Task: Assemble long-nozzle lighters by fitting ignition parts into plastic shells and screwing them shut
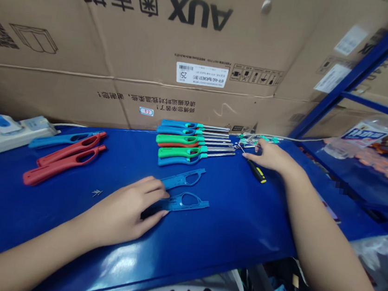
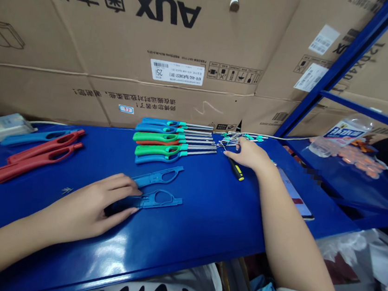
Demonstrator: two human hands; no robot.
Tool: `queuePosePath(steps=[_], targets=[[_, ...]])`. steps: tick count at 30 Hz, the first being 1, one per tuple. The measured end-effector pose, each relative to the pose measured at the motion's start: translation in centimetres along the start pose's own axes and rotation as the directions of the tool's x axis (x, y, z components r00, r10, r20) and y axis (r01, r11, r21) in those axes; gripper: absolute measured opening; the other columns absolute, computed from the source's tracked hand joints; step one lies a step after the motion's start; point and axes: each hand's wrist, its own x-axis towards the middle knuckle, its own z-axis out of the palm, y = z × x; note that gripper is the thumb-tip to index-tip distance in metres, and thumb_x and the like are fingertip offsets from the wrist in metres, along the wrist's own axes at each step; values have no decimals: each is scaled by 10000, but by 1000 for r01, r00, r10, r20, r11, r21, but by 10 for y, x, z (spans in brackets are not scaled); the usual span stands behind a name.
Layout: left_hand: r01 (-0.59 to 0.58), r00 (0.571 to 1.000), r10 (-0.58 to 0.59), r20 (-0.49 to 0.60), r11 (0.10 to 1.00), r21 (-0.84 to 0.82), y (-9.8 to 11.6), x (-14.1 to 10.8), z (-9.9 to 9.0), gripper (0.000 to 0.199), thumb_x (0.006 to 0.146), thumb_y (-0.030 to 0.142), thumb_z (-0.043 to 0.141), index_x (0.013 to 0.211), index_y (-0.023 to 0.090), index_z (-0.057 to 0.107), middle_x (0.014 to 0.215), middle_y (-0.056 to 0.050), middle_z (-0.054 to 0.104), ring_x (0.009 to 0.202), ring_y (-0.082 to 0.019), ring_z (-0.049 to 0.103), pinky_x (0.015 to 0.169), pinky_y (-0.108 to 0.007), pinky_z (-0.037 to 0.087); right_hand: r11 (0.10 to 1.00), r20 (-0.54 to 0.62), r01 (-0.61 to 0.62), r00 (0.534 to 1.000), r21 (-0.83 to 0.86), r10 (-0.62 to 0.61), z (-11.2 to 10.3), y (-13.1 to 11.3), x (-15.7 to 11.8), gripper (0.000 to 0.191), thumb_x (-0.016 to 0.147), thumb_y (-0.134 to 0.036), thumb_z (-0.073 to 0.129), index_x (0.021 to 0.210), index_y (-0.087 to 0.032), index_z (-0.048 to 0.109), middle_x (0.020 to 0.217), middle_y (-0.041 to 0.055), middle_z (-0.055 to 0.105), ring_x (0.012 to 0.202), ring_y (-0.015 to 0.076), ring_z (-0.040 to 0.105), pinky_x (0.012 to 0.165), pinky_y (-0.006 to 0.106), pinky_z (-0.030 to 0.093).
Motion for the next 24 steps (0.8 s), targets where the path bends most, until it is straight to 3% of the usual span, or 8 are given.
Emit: queuePosePath(steps=[5, 10, 15, 18, 21, 24], targets=[[-5, 1000, 5, 4, 1000, 3, -1, -1, 0, 250, 998, 309, 503, 1185, 211, 635, 1120, -89, 637, 1042, -246, 602, 912, -402, 532, 999, -9, -39, 999, 2, 39, 1, 4, 3, 162, 753, -269, 659, 842, -225, 531, 764, 54, 636, 679, 226, 593, 605, 314, 409], [-1, 1000, 1, 9, 1000, 4, 0, 0, 0, 255, 1003, 317, 495, 1179, 200, 638, 1118, -89, 633, 1046, -245, 596, 916, -405, 528, 999, -33, 3, 999, 52, -2, 3, 4, 4, 170, 710, -135, 610, 850, -211, 553, 773, 46, 639, 691, 210, 591, 629, 299, 411], [10, 1000, -10, 17, 1000, -2, 1, 0, 0, 260, 1006, 312, 489, 1186, 198, 638, 1123, -85, 631, 1050, -243, 593, 928, -413, 524, 994, -145, 18, 989, 105, -3, -1, -2, 4, 15, 803, -206, 565, 811, -211, 554, 727, 57, 624, 665, 216, 575, 631, 313, 407], [8, 1000, -8, 15, 1000, -9, 2, 0, -2, 255, 1005, 311, 490, 1179, 200, 641, 1129, -85, 634, 1052, -242, 599, 929, -409, 526, 988, -233, 57, 972, 140, -23, -11, -14, -3, 139, 905, -319, 509, 832, -215, 563, 765, 75, 645, 700, 226, 588, 655, 324, 420], [7, 1000, -7, 28, 1000, -12, 1, 1, -6, 242, 1000, 308, 498, 1160, 202, 645, 1113, -82, 641, 1027, -239, 611, 906, -401, 535, 965, -343, 160, 936, 208, -81, -24, -31, -14, 284, 966, -421, 445, 818, -221, 582, 786, 81, 665, 739, 236, 605, 682, 338, 435], [3, 998, -3, 57, 1000, 0, -2, 1, -12, 220, 987, 289, 510, 1129, 198, 652, 1084, -79, 649, 995, -238, 622, 891, -406, 543, 897, -412, 327, 891, 297, -189, -31, -48, -26, 286, 974, -370, 441, 786, -223, 598, 823, 78, 686, 816, 243, 638, 756, 354, 459]])
